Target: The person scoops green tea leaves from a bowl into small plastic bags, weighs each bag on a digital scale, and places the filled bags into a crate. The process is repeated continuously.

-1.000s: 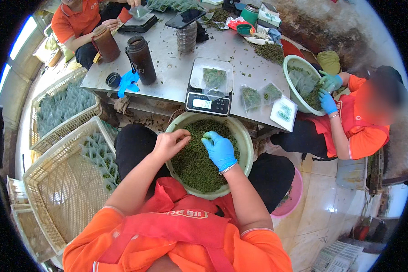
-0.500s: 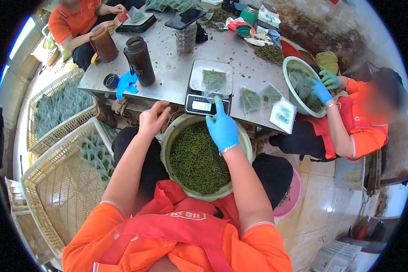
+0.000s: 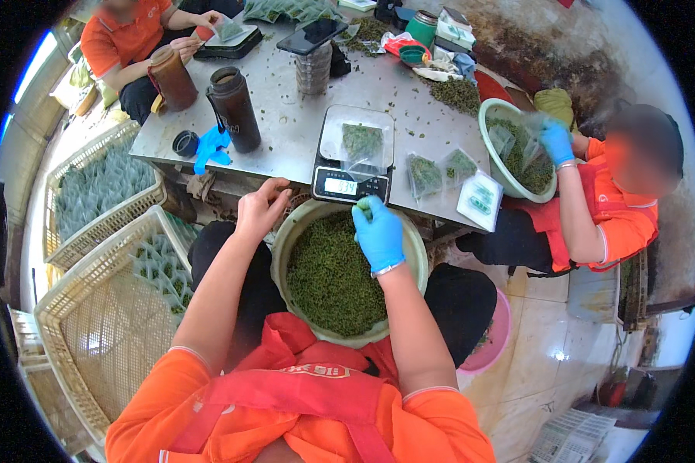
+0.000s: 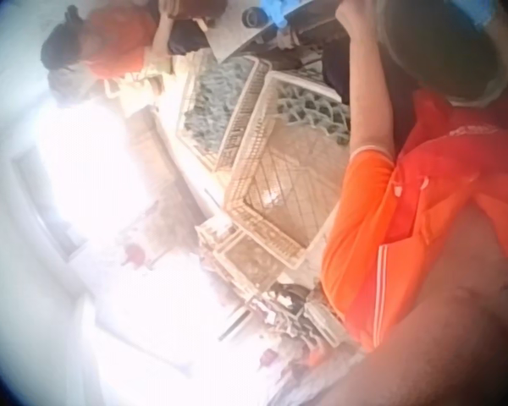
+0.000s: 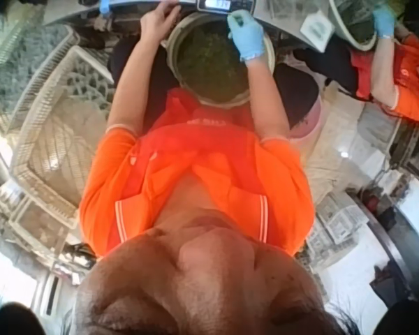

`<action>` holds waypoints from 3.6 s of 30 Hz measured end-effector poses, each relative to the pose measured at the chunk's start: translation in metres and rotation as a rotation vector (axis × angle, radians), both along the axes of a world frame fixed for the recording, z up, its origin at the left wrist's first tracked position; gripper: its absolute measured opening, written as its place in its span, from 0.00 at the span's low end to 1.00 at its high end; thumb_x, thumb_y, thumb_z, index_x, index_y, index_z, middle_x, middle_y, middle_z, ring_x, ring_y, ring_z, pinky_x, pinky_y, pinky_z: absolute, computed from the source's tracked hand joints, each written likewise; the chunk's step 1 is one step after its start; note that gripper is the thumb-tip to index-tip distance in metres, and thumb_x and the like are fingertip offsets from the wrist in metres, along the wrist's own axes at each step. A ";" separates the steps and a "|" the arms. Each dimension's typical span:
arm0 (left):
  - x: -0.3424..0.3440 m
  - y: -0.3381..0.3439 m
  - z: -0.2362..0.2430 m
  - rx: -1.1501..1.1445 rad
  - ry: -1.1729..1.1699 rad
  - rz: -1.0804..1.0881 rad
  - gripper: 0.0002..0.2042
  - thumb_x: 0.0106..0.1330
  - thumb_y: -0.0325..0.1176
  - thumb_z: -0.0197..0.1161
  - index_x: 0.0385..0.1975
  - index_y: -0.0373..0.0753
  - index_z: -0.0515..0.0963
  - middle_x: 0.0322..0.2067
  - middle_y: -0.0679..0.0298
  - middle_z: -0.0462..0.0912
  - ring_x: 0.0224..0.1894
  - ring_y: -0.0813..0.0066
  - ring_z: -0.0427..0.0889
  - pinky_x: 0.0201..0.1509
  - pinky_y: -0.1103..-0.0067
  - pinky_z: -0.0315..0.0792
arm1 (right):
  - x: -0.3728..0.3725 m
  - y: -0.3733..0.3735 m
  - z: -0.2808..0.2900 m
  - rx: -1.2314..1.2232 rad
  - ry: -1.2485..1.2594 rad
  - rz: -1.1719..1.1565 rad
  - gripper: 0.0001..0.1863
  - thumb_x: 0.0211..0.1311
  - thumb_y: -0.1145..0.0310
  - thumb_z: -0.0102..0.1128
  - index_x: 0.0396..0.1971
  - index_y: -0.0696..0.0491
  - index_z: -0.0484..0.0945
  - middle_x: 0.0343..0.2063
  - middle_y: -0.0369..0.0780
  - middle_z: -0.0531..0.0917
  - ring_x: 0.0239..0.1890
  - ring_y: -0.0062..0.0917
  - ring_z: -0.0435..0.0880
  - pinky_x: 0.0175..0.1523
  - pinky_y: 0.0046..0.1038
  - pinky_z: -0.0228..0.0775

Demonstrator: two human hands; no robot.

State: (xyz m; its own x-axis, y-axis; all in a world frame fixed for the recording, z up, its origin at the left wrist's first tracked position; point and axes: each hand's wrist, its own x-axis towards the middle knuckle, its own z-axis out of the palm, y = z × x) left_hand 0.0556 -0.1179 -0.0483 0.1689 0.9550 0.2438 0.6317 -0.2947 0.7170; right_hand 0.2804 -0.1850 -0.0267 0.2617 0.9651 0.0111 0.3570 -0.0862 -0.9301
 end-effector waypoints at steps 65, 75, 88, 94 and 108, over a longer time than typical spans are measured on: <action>0.021 0.007 0.024 -0.248 0.031 0.295 0.27 0.50 0.52 0.66 0.49 0.48 0.72 0.33 0.56 0.83 0.37 0.57 0.82 0.41 0.69 0.73 | -0.033 0.121 0.040 0.507 -0.744 0.191 0.15 0.55 0.64 0.51 0.39 0.55 0.76 0.37 0.49 0.79 0.37 0.43 0.78 0.41 0.39 0.71; 0.018 0.002 0.028 -0.082 0.074 0.146 0.32 0.48 0.50 0.68 0.52 0.45 0.67 0.30 0.60 0.83 0.36 0.62 0.82 0.39 0.73 0.73 | 0.032 0.004 0.039 0.411 -0.390 0.280 0.17 0.52 0.72 0.54 0.45 0.51 0.76 0.43 0.46 0.79 0.43 0.39 0.79 0.50 0.34 0.70; -0.037 -0.014 -0.006 -0.059 -0.725 0.102 0.22 0.64 0.44 0.57 0.49 0.32 0.70 0.38 0.54 0.80 0.40 0.73 0.78 0.45 0.76 0.70 | 0.155 0.044 -0.001 0.214 -0.623 0.006 0.28 0.45 0.77 0.50 0.52 0.49 0.74 0.49 0.45 0.76 0.52 0.39 0.73 0.59 0.34 0.61; -0.153 -0.083 0.047 0.152 -0.293 0.361 0.22 0.64 0.49 0.54 0.50 0.38 0.69 0.33 0.52 0.81 0.33 0.62 0.81 0.41 0.72 0.71 | 0.189 0.055 -0.027 0.274 -0.997 0.078 0.21 0.56 0.72 0.48 0.53 0.53 0.72 0.55 0.50 0.70 0.57 0.41 0.68 0.61 0.36 0.57; -0.298 -0.305 -0.049 -0.662 0.596 1.065 0.25 0.64 0.53 0.44 0.43 0.33 0.69 0.34 0.42 0.80 0.38 0.45 0.79 0.44 0.58 0.70 | 0.104 0.088 0.061 0.330 -0.905 -0.258 0.18 0.65 0.65 0.42 0.50 0.35 0.75 0.36 0.46 0.82 0.30 0.40 0.81 0.33 0.36 0.69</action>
State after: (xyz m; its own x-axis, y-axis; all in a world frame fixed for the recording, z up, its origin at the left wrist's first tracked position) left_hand -0.2425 -0.4232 -0.0974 -0.7884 0.5964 -0.1510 0.5918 0.8022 0.0785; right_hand 0.3844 -0.0970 0.0345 0.2234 0.7927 0.5672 0.9501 -0.0472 -0.3083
